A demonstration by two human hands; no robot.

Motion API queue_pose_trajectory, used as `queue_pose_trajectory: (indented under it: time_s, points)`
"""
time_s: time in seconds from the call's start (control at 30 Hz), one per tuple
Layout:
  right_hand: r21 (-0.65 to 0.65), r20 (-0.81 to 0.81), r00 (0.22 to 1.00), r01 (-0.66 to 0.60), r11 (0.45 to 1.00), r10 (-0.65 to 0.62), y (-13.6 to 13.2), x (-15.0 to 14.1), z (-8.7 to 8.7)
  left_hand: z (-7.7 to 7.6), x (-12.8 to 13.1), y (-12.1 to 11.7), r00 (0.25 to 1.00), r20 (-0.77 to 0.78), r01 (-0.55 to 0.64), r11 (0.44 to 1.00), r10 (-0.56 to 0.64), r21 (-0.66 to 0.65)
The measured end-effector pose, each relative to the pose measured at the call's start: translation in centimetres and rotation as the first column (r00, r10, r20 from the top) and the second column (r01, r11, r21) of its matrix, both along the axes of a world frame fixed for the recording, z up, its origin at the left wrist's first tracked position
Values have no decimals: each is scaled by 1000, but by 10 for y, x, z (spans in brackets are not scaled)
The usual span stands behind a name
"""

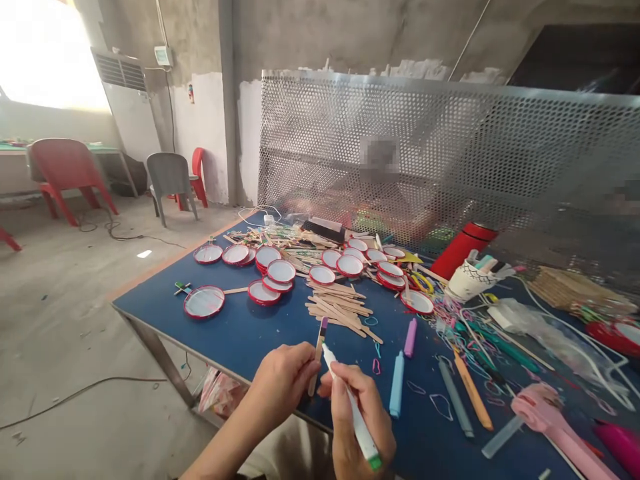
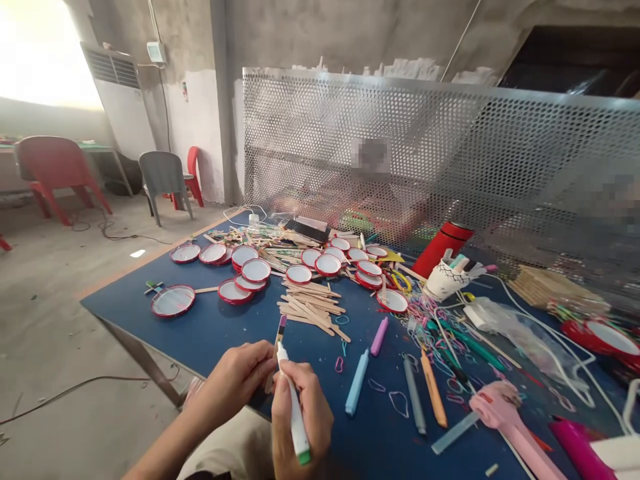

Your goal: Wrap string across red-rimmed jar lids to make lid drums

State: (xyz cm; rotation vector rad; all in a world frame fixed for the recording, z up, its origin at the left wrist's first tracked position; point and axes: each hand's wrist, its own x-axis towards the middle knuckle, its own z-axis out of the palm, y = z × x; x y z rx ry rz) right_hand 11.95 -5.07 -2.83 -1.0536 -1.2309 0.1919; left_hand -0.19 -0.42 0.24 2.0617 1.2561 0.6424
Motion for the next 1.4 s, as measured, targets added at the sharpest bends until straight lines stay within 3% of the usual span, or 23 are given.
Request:
queue_pose_trajectory:
  time_s: [0.4, 0.73, 0.97, 1.17, 1.4]
  points:
    - [40, 144, 989, -31, 999, 25, 0, 4, 3, -1, 0, -1, 1000, -13, -1, 999, 2, 47]
    - [33, 48, 998, 46, 998, -47, 0, 0, -1, 2, 0, -1, 1000, -28, 3, 1000, -3, 11]
    - [-4, 147, 989, 24, 1000, -23, -1, 2, -1, 2, 0, -1, 999, -34, -11, 999, 12, 36]
    - [-15, 87, 991, 101, 995, -99, -2, 1, -3, 3, 1, -1, 1000, -4, -11, 1000, 11, 27]
    - [18, 171, 984, 55, 998, -57, -1, 2, -6, 4, 1, -1, 1000, 6, -19, 999, 19, 28]
